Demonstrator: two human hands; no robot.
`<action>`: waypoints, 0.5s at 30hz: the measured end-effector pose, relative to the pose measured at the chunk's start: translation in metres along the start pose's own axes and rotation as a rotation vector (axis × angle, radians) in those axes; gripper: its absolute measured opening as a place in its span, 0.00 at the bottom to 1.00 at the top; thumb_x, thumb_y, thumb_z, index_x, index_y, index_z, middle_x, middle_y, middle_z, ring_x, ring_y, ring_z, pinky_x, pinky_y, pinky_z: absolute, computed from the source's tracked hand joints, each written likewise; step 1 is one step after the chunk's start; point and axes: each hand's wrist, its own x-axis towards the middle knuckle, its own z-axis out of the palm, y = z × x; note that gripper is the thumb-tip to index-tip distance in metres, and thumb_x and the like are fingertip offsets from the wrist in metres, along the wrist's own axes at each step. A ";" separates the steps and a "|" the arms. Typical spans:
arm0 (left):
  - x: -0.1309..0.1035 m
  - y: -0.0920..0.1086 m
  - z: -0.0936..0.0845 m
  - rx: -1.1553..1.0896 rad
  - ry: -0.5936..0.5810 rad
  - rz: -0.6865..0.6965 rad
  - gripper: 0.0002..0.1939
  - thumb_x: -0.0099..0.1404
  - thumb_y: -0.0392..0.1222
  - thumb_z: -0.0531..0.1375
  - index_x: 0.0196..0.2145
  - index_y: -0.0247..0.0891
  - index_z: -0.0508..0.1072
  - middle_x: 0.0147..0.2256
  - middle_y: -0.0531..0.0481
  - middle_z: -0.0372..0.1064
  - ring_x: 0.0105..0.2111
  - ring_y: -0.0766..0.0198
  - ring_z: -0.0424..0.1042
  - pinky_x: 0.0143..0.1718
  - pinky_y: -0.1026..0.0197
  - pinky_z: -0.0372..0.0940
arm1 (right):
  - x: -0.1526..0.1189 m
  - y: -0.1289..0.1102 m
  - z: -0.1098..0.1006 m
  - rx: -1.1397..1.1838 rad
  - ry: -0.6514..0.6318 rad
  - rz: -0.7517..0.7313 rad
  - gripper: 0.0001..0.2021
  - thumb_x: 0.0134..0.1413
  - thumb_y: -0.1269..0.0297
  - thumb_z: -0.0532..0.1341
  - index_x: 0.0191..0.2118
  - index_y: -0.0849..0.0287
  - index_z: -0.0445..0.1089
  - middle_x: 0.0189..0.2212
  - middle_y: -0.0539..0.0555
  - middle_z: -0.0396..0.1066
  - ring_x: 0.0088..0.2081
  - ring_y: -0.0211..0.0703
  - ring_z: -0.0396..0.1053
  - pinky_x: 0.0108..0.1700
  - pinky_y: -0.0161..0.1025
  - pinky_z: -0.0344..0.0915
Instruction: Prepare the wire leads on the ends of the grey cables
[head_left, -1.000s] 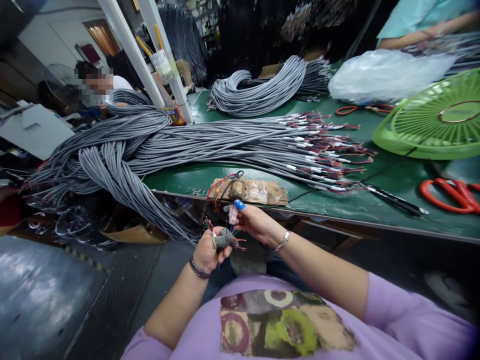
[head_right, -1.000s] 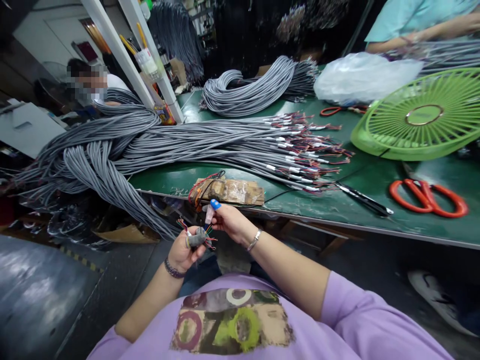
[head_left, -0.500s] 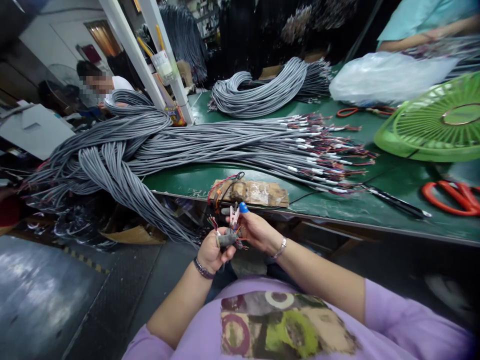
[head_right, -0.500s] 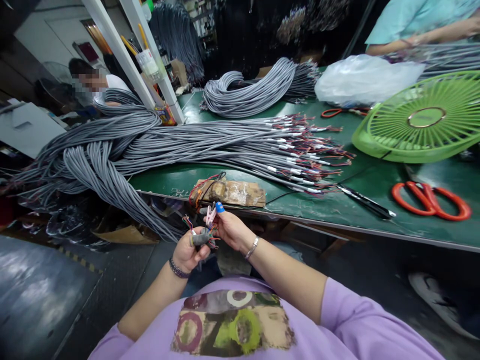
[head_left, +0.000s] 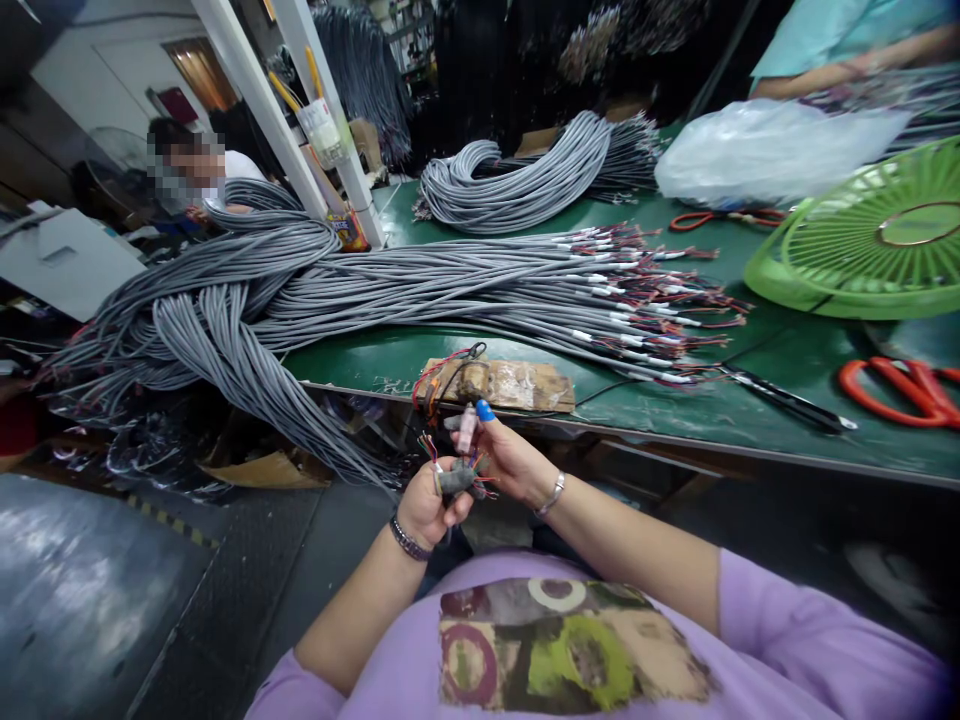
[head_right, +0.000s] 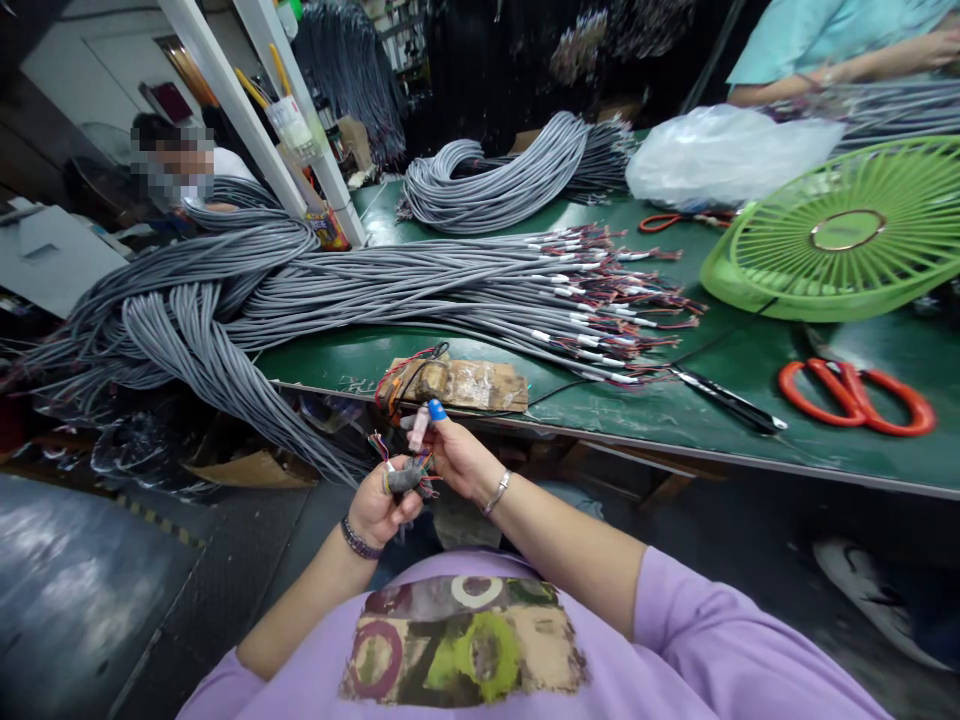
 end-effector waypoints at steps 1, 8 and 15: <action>-0.001 0.000 -0.001 0.004 0.012 0.008 0.16 0.48 0.49 0.66 0.23 0.36 0.65 0.09 0.57 0.59 0.06 0.76 0.48 0.10 0.70 0.39 | -0.001 0.000 -0.001 0.001 -0.016 0.014 0.20 0.50 0.43 0.60 0.29 0.59 0.70 0.23 0.51 0.68 0.23 0.36 0.61 0.28 0.34 0.61; -0.019 -0.001 0.007 0.117 0.097 0.060 0.19 0.47 0.52 0.68 0.21 0.35 0.66 0.11 0.54 0.63 0.06 0.75 0.52 0.08 0.69 0.37 | -0.007 -0.004 -0.006 -0.068 -0.095 0.051 0.20 0.53 0.44 0.57 0.32 0.60 0.70 0.26 0.52 0.68 0.26 0.36 0.63 0.29 0.33 0.61; -0.018 0.000 0.010 0.136 0.145 0.186 0.19 0.49 0.53 0.66 0.20 0.35 0.66 0.11 0.55 0.63 0.07 0.75 0.52 0.09 0.69 0.39 | -0.012 -0.003 -0.001 -0.153 -0.071 -0.047 0.15 0.46 0.52 0.65 0.29 0.60 0.69 0.23 0.49 0.65 0.24 0.33 0.60 0.27 0.31 0.60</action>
